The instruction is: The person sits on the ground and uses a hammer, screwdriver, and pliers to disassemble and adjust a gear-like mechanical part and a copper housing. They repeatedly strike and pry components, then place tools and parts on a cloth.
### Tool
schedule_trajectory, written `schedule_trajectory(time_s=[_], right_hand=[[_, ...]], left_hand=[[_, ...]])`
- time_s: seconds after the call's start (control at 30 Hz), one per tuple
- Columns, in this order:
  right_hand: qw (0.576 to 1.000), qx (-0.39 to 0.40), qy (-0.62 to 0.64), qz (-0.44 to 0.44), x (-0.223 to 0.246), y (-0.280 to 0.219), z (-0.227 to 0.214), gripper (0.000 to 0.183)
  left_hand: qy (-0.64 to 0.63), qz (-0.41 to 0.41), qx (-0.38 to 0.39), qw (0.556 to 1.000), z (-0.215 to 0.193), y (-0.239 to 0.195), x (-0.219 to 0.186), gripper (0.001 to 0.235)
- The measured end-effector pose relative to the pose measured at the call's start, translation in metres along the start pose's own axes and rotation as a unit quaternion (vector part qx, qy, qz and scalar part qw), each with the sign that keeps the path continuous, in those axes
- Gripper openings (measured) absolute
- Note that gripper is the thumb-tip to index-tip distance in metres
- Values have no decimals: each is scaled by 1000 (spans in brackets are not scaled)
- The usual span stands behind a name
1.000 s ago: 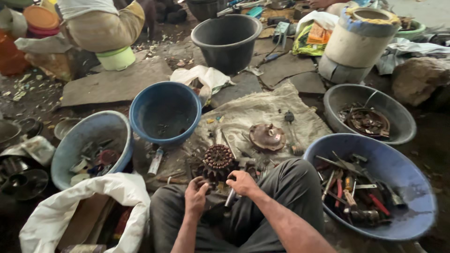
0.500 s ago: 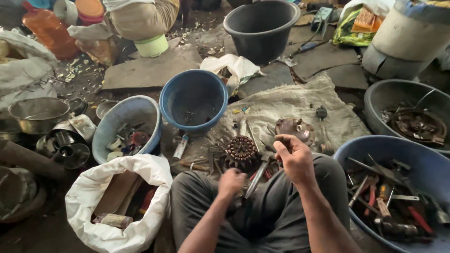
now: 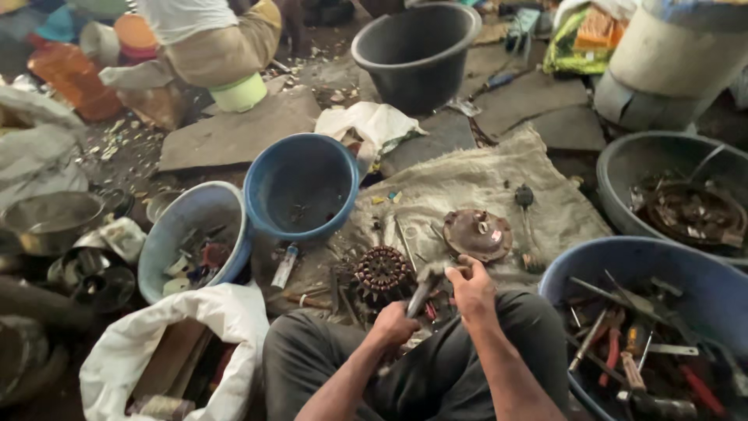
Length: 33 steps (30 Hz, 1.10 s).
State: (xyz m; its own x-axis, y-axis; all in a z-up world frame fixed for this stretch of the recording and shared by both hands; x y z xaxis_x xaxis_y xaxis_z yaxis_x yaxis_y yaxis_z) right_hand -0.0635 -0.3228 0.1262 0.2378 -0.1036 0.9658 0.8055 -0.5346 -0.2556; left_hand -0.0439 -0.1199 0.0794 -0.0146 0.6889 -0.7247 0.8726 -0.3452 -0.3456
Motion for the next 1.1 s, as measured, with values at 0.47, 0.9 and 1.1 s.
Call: schedule_trajectory(time_s=[0.47, 0.9, 1.1], right_hand=[[857, 62, 340, 382, -116, 28, 28, 23], [885, -45, 256, 386, -126, 10, 38, 27], [891, 27, 144, 429, -168, -8, 62, 48]], left_hand=[[-337, -8, -145, 930, -109, 41, -13, 34], [0, 128, -267, 955, -88, 84, 49, 57], [-9, 156, -257, 954, -93, 94, 47, 41]])
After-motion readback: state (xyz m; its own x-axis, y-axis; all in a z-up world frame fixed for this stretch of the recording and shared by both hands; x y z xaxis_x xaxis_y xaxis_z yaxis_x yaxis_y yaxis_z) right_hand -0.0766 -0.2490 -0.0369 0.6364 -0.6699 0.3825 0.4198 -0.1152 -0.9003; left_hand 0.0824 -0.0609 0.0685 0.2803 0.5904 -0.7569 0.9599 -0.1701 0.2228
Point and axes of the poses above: each hand's wrist, its own y-axis towards the middle knuckle, its own z-axis out of the palm, x = y × z, the point moved 8 cm from there along y, towards the middle knuckle, and after that the axes turned 3 degrees about -y, right-handed, at the moved point
